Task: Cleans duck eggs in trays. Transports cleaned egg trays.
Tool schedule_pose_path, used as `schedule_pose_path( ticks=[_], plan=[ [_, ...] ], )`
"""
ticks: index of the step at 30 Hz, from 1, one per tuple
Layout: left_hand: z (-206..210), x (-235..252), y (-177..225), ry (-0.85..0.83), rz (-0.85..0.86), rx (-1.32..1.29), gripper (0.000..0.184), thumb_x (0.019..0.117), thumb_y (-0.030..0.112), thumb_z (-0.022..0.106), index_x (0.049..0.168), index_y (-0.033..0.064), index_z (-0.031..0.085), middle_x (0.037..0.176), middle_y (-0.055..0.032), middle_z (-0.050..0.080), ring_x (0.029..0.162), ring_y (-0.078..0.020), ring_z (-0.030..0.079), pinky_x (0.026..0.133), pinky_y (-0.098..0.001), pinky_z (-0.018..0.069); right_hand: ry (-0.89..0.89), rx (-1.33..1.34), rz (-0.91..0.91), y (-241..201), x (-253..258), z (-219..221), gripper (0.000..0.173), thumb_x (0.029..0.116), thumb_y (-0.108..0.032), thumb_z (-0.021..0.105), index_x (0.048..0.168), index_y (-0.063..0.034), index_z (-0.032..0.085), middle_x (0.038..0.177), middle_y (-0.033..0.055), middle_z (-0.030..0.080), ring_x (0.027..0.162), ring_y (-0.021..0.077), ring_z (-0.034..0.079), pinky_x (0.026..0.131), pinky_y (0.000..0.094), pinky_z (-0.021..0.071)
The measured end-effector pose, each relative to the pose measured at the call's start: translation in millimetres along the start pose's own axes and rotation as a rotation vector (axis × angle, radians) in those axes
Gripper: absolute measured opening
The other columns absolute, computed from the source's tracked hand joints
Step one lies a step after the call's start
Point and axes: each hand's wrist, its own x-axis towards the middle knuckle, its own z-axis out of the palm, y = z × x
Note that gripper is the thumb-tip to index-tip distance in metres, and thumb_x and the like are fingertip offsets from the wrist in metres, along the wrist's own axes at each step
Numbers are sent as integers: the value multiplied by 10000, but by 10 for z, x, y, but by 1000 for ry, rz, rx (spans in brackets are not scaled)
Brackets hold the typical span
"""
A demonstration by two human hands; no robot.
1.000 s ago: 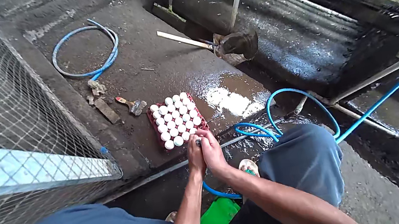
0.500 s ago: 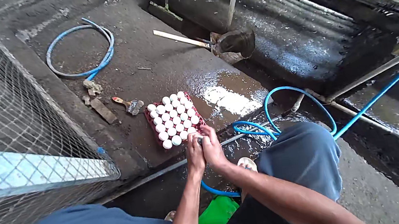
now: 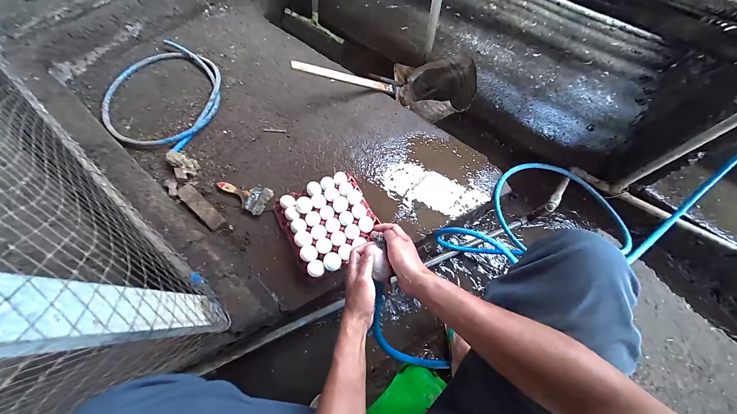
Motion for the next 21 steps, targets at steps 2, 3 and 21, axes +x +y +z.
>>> schedule_pose_path(
  ticks=[2, 3, 21],
  plan=[
    [11, -5, -85, 8, 41, -9, 492, 1118, 234, 227, 1468, -64, 402, 1455, -200, 490, 1310, -176, 510, 1115, -340, 419, -12, -152, -118, 82, -88, 47, 436, 1089, -194, 276, 1345, -23, 585, 1274, 196, 628, 1174, 265, 601, 992, 481, 481],
    [45, -17, -95, 26, 51, 9, 507, 1116, 226, 198, 1466, -79, 403, 1485, -217, 462, 1349, -184, 478, 1147, -336, 381, -19, -206, -185, 127, -122, 62, 439, 1082, -202, 299, 1340, -11, 598, 1352, 198, 605, 1277, 268, 563, 1076, 478, 443],
    [84, -123, 79, 166, -92, 259, 510, 1119, 220, 207, 1270, -84, 588, 1189, -222, 637, 1103, -238, 611, 985, -422, 485, -43, -95, -126, 174, -106, 113, 386, 1056, -151, 406, 1345, 25, 591, 1280, 207, 645, 1182, 272, 615, 1010, 482, 488]
  ],
)
